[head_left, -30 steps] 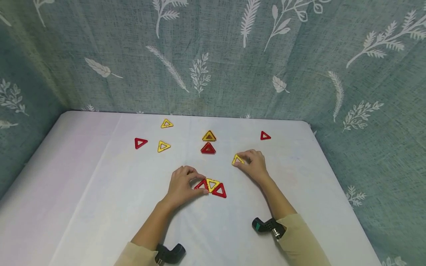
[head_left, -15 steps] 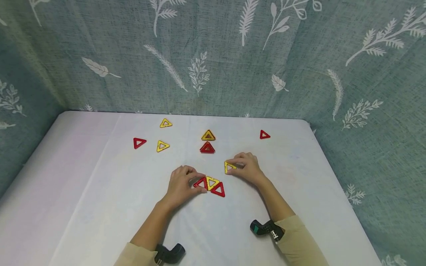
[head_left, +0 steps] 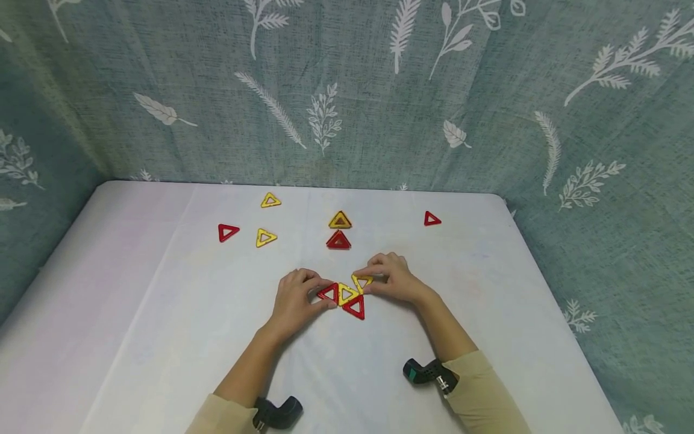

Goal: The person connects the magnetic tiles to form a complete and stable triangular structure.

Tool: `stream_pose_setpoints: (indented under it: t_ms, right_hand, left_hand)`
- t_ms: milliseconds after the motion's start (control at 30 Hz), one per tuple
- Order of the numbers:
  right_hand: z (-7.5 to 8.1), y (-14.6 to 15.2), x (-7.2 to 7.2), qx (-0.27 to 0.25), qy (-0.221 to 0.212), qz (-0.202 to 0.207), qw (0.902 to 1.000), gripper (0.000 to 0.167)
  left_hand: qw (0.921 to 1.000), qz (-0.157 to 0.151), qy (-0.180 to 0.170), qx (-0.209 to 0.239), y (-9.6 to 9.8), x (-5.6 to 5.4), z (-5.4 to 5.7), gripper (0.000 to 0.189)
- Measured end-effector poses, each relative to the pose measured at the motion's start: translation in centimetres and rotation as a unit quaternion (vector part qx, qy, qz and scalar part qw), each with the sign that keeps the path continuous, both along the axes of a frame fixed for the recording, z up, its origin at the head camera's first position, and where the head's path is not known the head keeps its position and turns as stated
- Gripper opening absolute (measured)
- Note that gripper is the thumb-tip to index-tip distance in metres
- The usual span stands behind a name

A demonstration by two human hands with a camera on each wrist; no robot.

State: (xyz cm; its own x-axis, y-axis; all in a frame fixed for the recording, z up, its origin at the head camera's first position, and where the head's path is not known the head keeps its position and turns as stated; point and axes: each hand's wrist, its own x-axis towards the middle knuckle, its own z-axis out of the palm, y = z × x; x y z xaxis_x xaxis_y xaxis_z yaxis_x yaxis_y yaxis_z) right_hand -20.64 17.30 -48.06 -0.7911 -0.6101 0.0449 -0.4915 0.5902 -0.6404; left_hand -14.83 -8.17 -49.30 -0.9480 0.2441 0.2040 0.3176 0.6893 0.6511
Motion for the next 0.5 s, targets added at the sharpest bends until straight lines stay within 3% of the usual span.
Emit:
stream_pose_setpoints:
  t_ms: [167,500]
  right_hand:
    - [0.36,-0.09,0.24,0.019,-0.008,0.046,0.9987,0.037]
    - [0.60,-0.21,0.73,0.023,0.000,0.041,0.9989,0.040]
  left_hand:
    - [0.9997,0.015,-0.006,0.017,0.03,-0.03,-0.08,0.038]
    - [0.9996,0.021,-0.010,0.012,0.25,-0.12,-0.08,0.037]
